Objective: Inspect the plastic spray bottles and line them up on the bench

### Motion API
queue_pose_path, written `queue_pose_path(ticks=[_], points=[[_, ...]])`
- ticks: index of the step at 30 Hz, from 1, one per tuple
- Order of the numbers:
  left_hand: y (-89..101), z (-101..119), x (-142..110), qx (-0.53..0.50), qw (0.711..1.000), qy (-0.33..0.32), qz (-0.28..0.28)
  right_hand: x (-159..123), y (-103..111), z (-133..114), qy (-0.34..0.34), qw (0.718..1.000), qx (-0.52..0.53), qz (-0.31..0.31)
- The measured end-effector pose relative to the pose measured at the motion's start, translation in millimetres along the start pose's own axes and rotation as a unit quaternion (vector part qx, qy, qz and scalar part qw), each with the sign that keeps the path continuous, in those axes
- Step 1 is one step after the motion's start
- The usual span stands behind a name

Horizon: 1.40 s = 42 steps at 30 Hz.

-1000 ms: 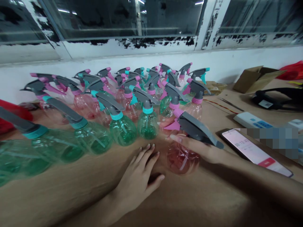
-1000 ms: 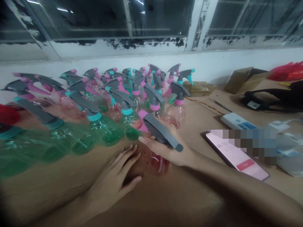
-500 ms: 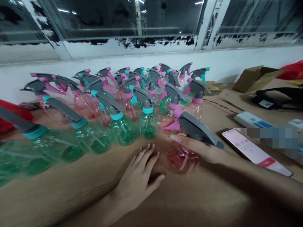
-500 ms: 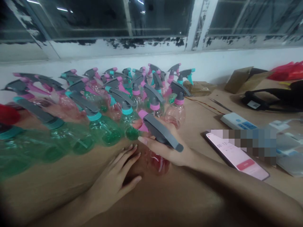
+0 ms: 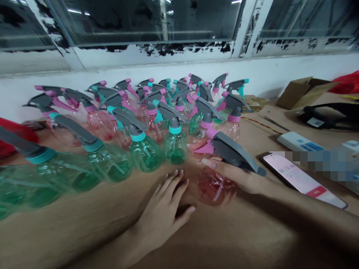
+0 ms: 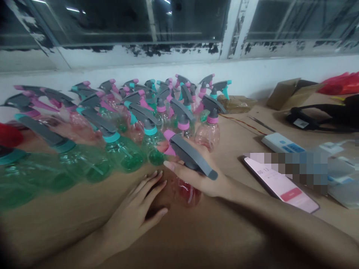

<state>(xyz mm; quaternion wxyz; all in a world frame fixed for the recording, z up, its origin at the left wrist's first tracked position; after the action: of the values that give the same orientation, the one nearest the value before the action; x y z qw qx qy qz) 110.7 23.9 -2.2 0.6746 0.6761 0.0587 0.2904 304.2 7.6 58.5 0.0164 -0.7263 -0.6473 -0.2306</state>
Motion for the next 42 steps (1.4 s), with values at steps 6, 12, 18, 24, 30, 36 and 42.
queue_pose_path(ticks=[6,12,18,24,30,36,42], points=[[-1.0,-0.6,-0.6,-0.001,1.0,0.003,0.007,0.0,-1.2,-5.5,-0.045,0.999,0.017,0.015],[-0.9,-0.8,0.6,0.0,1.0,0.008,0.002,-1.6,0.5,-12.1,-0.025,0.999,-0.009,0.035],[-0.5,-1.3,0.7,-0.001,1.0,0.004,0.006,-0.3,8.6,-14.3,0.017,0.993,-0.09,0.077],[0.5,-0.7,1.3,-0.007,1.0,0.002,0.01,1.5,8.0,-11.2,0.012,0.995,-0.074,0.066],[-0.8,-1.1,0.9,-0.005,1.0,0.006,-0.002,1.0,1.0,-7.3,-0.04,0.999,0.002,0.009],[0.2,-0.7,1.0,0.001,1.0,0.006,0.001,-2.4,5.0,9.5,-0.076,0.996,0.029,0.023],[1.1,-0.6,2.0,0.001,1.0,0.006,0.0,-2.3,7.2,9.7,-0.077,0.996,0.018,0.044]])
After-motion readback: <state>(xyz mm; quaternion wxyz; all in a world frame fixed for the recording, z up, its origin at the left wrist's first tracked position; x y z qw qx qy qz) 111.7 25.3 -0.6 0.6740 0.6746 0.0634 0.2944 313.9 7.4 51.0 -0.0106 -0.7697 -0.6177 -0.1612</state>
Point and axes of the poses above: each hand's wrist, its own x-axis towards the middle knuckle, its own y-axis out of the back of the hand, z = x × y, the point moved 4 cm from there along x, towards the middle knuckle, and after that the axes turned 5 degrees about z, right-handed, at the moved point
